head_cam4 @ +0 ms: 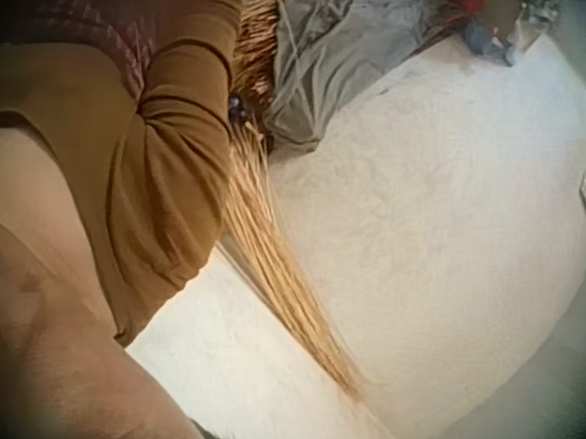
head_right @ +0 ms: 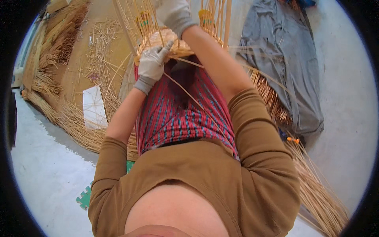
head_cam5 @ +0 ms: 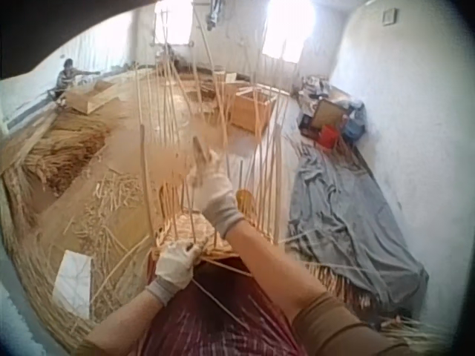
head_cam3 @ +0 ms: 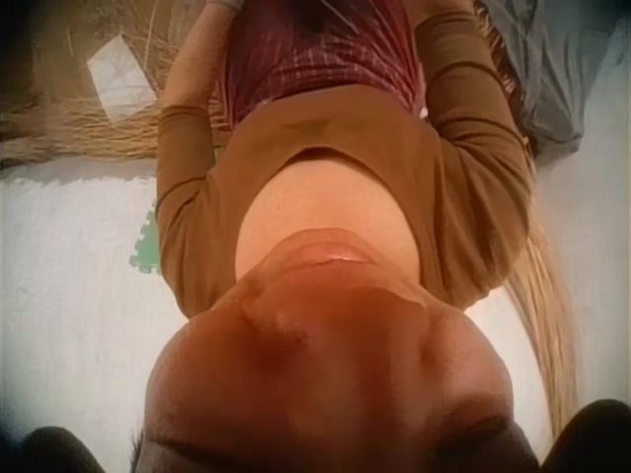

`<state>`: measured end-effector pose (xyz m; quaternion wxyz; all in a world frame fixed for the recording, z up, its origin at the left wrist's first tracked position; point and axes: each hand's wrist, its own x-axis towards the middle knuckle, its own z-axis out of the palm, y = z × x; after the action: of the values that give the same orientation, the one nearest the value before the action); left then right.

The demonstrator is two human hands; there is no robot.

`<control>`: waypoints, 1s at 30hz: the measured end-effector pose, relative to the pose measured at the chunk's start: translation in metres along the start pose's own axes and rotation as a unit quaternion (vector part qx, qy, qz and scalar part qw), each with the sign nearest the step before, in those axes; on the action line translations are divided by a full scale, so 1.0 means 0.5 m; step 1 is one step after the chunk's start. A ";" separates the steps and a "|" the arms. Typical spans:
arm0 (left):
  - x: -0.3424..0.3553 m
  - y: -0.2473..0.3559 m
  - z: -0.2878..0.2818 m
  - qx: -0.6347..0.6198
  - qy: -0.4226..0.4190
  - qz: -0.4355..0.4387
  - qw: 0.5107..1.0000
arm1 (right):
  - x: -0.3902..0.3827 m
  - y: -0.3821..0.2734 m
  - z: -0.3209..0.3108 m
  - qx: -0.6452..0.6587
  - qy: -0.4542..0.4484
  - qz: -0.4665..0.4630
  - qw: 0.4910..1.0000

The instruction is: Weaving a wicker or straw basket on the floor of a workshop.

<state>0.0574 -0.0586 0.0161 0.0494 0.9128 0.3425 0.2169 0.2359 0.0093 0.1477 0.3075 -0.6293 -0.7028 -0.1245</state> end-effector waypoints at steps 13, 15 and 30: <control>0.047 0.015 -0.058 0.025 -0.152 -0.003 0.988 | -0.258 0.034 -0.070 0.294 0.047 0.116 0.948; 0.081 0.018 -0.078 0.015 -0.235 -0.029 0.971 | -0.244 0.037 -0.084 0.321 0.002 0.090 0.943; 0.050 0.006 -0.100 -0.122 -0.105 -0.020 0.987 | -0.403 0.045 -0.185 0.313 -0.120 0.252 0.908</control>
<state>0.0545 -0.0476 0.0712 0.2005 0.9105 0.3248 0.1591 0.2868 -0.2016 0.0966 0.4233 -0.6668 -0.5556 0.2601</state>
